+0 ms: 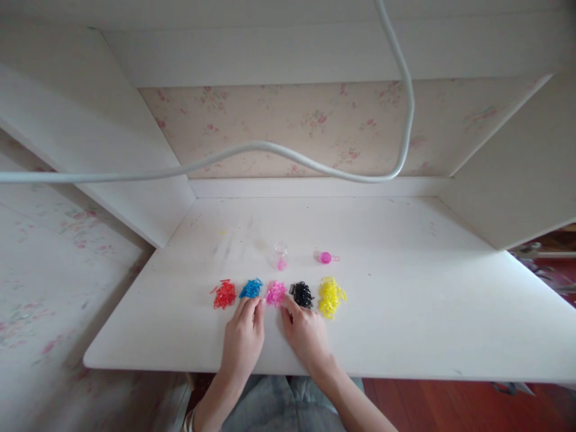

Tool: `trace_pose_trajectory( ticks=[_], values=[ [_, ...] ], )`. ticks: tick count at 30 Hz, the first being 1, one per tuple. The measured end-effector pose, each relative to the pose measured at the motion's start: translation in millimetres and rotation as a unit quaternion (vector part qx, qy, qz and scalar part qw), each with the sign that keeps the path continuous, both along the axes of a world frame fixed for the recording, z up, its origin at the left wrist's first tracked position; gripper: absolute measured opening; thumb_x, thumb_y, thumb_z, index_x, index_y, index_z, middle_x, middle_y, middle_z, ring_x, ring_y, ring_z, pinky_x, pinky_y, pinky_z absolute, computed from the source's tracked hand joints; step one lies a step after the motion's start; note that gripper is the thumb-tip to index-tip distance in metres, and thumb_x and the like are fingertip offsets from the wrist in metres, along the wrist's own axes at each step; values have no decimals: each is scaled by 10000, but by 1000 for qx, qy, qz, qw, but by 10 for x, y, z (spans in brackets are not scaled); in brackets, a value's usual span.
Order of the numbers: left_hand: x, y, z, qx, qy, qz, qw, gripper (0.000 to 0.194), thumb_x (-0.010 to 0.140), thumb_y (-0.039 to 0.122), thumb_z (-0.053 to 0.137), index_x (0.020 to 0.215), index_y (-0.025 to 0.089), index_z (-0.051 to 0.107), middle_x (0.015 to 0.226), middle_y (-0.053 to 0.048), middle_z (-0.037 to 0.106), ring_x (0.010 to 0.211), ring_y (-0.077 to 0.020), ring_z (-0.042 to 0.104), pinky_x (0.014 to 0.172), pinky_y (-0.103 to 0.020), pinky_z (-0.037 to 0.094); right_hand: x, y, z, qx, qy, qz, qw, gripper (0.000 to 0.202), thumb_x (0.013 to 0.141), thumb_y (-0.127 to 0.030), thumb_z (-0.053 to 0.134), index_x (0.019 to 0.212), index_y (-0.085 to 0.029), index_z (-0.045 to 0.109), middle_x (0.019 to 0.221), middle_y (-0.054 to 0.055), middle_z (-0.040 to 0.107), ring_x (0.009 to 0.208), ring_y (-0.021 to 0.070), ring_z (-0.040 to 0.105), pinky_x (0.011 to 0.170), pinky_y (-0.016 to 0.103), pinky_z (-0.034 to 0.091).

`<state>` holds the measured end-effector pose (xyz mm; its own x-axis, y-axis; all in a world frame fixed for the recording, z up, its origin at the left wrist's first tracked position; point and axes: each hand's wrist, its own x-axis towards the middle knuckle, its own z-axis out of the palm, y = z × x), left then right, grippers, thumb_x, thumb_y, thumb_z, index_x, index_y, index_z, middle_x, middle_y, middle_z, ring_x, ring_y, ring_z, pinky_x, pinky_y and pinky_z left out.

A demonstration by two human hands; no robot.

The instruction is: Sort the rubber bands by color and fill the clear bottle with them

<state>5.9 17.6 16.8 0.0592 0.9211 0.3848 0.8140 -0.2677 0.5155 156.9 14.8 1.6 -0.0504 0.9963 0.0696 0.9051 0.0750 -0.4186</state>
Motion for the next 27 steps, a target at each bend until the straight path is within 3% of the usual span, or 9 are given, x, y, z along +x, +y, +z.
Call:
trace_pose_trajectory(
  ticks=[5,9,12,16,20,27],
  values=[
    [33,203,405,31,7,-26,999,164,936,272,450,961,184,587,867,-50,633,827,-162,617,741,-273,477,8,-10,-52,8,-2,-9,1000,244,920,-218,394,899,-243,636,651,-5,686,529,109,616,467,210,246],
    [89,432,739,39,17,-37,998,186,939,290,444,971,195,601,893,-37,637,807,-139,615,725,-244,466,17,-28,-109,16,3,-6,1000,218,907,-190,415,927,-231,628,669,0,690,553,115,629,465,207,251],
    [141,611,890,56,41,-38,997,203,941,301,438,988,198,606,909,-32,642,804,-129,615,717,-226,457,26,-45,-146,24,7,-4,1000,236,916,-187,402,1004,-229,617,674,3,690,549,119,630,466,201,271],
    [209,812,937,59,102,-26,993,228,947,315,418,989,208,615,934,-31,652,820,-135,624,678,-217,442,43,-64,-177,35,31,-1,999,264,942,-207,374,1076,-225,601,692,10,695,561,126,634,479,189,311],
    [263,906,865,31,165,-12,986,229,950,314,404,1009,241,613,980,-15,657,794,-142,628,583,-227,401,63,-70,-181,41,62,-3,997,296,971,-252,332,1096,-206,597,723,21,704,579,138,649,493,196,349],
    [246,900,782,41,157,-25,986,255,952,301,399,1056,237,623,963,-28,656,780,-144,627,593,-223,411,71,-77,-182,46,106,-8,993,341,981,-281,303,1084,-200,617,793,33,718,639,140,670,547,191,402]
  ],
)
